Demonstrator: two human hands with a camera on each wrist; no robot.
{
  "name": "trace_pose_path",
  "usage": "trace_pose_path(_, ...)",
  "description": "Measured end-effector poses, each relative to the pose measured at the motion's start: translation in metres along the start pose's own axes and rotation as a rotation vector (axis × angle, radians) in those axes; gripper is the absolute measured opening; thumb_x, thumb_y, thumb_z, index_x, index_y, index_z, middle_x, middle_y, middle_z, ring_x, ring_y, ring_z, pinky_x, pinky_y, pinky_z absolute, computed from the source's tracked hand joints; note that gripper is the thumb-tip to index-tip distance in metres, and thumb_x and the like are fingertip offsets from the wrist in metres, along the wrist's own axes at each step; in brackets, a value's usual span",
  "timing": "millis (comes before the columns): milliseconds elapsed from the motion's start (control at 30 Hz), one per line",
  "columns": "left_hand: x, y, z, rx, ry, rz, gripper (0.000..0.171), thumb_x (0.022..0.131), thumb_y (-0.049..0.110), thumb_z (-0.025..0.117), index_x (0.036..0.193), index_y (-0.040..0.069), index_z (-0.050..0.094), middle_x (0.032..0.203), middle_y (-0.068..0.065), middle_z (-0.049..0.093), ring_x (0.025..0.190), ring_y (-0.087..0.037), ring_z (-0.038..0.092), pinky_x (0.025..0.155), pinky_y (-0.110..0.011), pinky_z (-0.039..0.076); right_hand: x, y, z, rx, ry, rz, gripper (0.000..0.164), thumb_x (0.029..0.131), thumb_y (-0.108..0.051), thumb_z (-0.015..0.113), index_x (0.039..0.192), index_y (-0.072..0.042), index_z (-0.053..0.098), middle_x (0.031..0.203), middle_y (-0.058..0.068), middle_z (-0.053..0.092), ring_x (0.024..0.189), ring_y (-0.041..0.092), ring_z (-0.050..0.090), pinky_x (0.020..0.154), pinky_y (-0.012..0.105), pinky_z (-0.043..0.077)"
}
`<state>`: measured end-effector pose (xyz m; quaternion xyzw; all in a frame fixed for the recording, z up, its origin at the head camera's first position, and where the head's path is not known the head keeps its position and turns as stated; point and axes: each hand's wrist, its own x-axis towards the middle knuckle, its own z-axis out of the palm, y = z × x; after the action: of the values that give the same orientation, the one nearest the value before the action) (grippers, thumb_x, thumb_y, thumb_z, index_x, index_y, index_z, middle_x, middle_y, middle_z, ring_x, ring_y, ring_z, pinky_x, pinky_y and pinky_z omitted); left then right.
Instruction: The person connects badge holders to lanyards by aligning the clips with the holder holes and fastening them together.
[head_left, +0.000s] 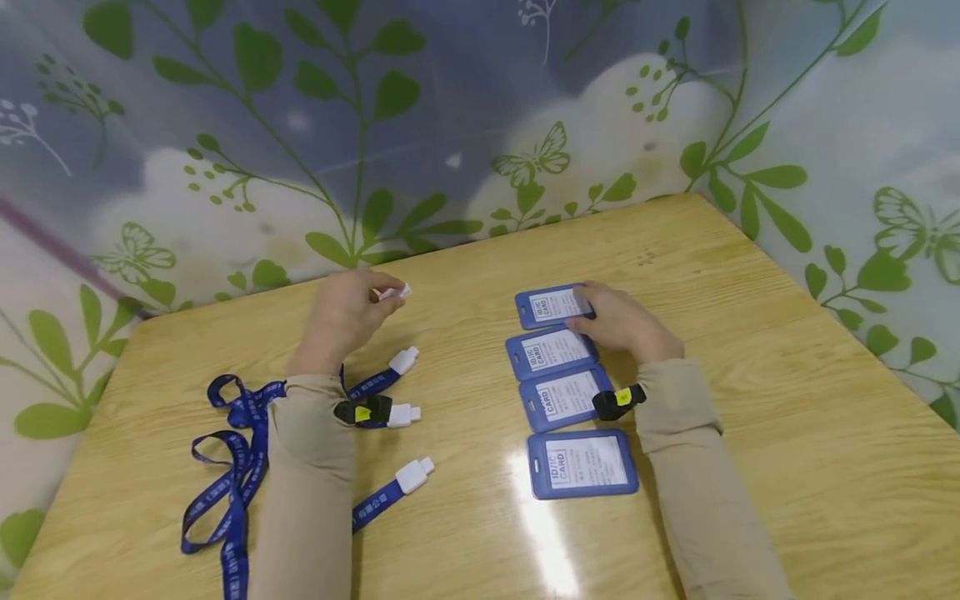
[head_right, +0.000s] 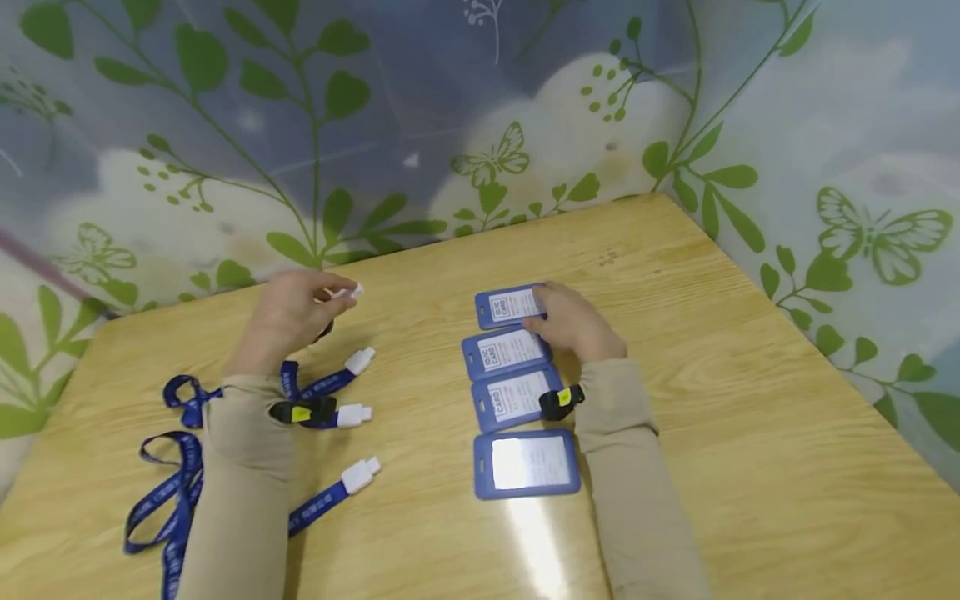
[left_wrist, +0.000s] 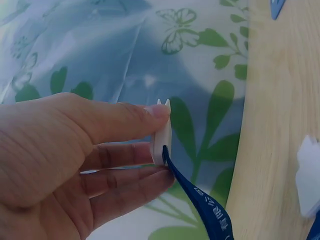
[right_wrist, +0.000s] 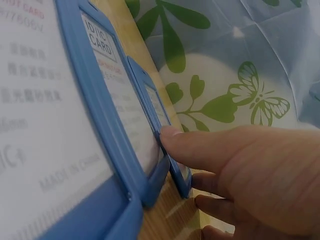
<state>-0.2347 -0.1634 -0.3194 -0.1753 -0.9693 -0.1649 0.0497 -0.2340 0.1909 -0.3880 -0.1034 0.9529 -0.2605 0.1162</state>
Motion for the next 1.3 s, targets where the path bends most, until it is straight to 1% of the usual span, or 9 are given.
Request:
trace_pose_path(100,0.004,0.008,0.004,0.018,0.007,0.047,0.024,0.097,0.019,0.069,0.117,0.009,0.076,0.102,-0.013,0.074,0.087,-0.027,0.069,0.074,-0.041,0.054,0.000,-0.001,0.000,-0.035,-0.004,-0.016,0.064,0.104,-0.025,0.056,0.153,0.008,0.032,0.162,0.031,0.022,0.150,0.047,0.020,0.124,0.056,0.017)
trace_pose_path(167,0.006,0.014,0.008,0.035,-0.001,0.069,0.024,0.096,0.019,0.070,0.116,0.009,0.077,0.102,-0.013,0.074,0.084,-0.026,0.068,0.072,-0.040,0.054,0.001,-0.002,0.000,-0.042,-0.006,-0.020,0.065,0.104,-0.026,0.055,0.154,0.007,0.032,0.162,0.031,0.022,0.151,0.047,0.020,0.124,0.056,0.017)
trace_pose_path(267,0.011,0.020,0.014,0.059,-0.020,0.087,0.023,0.095,0.018,0.072,0.115,0.009,0.077,0.102,-0.013,0.073,0.084,-0.025,0.067,0.073,-0.039,0.054,0.002,-0.004,0.000,-0.036,-0.001,-0.010,0.064,0.104,-0.027,0.055,0.154,0.006,0.032,0.162,0.030,0.022,0.150,0.046,0.021,0.124,0.056,0.018)
trace_pose_path(467,0.017,0.031,0.022,0.086,-0.074,0.074,0.024,0.096,0.019,0.071,0.117,0.009,0.076,0.104,-0.014,0.071,0.091,-0.028,0.067,0.081,-0.041,0.056,0.002,-0.005,-0.003,-0.032,0.001,0.019,0.063,0.104,-0.026,0.055,0.154,0.005,0.033,0.163,0.028,0.021,0.151,0.045,0.021,0.124,0.056,0.019)
trace_pose_path(667,0.019,0.038,0.027,0.111,-0.096,0.073,0.025,0.097,0.015,0.069,0.121,0.008,0.074,0.107,-0.015,0.069,0.095,-0.030,0.067,0.086,-0.042,0.056,0.002,-0.005,-0.002,-0.040,0.006,0.031,0.061,0.104,-0.027,0.055,0.154,0.004,0.035,0.164,0.026,0.022,0.151,0.045,0.021,0.124,0.055,0.019)
trace_pose_path(800,0.020,0.043,0.034,0.121,-0.116,0.067,0.024,0.098,0.015,0.068,0.121,0.010,0.075,0.109,-0.014,0.069,0.099,-0.030,0.067,0.090,-0.043,0.056,0.001,-0.005,0.000,-0.031,0.017,0.028,0.060,0.104,-0.026,0.055,0.153,0.003,0.037,0.163,0.025,0.025,0.150,0.044,0.024,0.124,0.055,0.021)
trace_pose_path(867,0.021,0.045,0.039,0.141,-0.121,0.078,0.024,0.098,0.016,0.068,0.120,0.011,0.075,0.108,-0.013,0.069,0.099,-0.031,0.067,0.091,-0.043,0.056,0.001,-0.005,0.001,-0.029,0.023,0.029,0.059,0.104,-0.026,0.056,0.153,0.003,0.038,0.163,0.025,0.026,0.150,0.044,0.025,0.124,0.055,0.022)
trace_pose_path(1067,0.024,0.048,0.054,0.168,-0.113,0.116,0.021,0.095,0.016,0.071,0.115,0.010,0.077,0.103,-0.014,0.069,0.094,-0.030,0.067,0.088,-0.042,0.057,0.001,-0.005,0.002,-0.043,0.037,0.031,0.058,0.104,-0.026,0.056,0.152,0.002,0.040,0.162,0.025,0.028,0.149,0.044,0.027,0.123,0.055,0.023)
trace_pose_path(1300,0.027,0.052,0.071,0.184,-0.139,0.128,0.020,0.097,0.017,0.070,0.113,0.010,0.078,0.101,-0.014,0.068,0.093,-0.030,0.067,0.085,-0.043,0.057,0.002,-0.005,0.001,-0.050,0.045,0.040,0.055,0.104,-0.026,0.055,0.152,0.000,0.042,0.161,0.023,0.031,0.149,0.043,0.028,0.123,0.055,0.024)
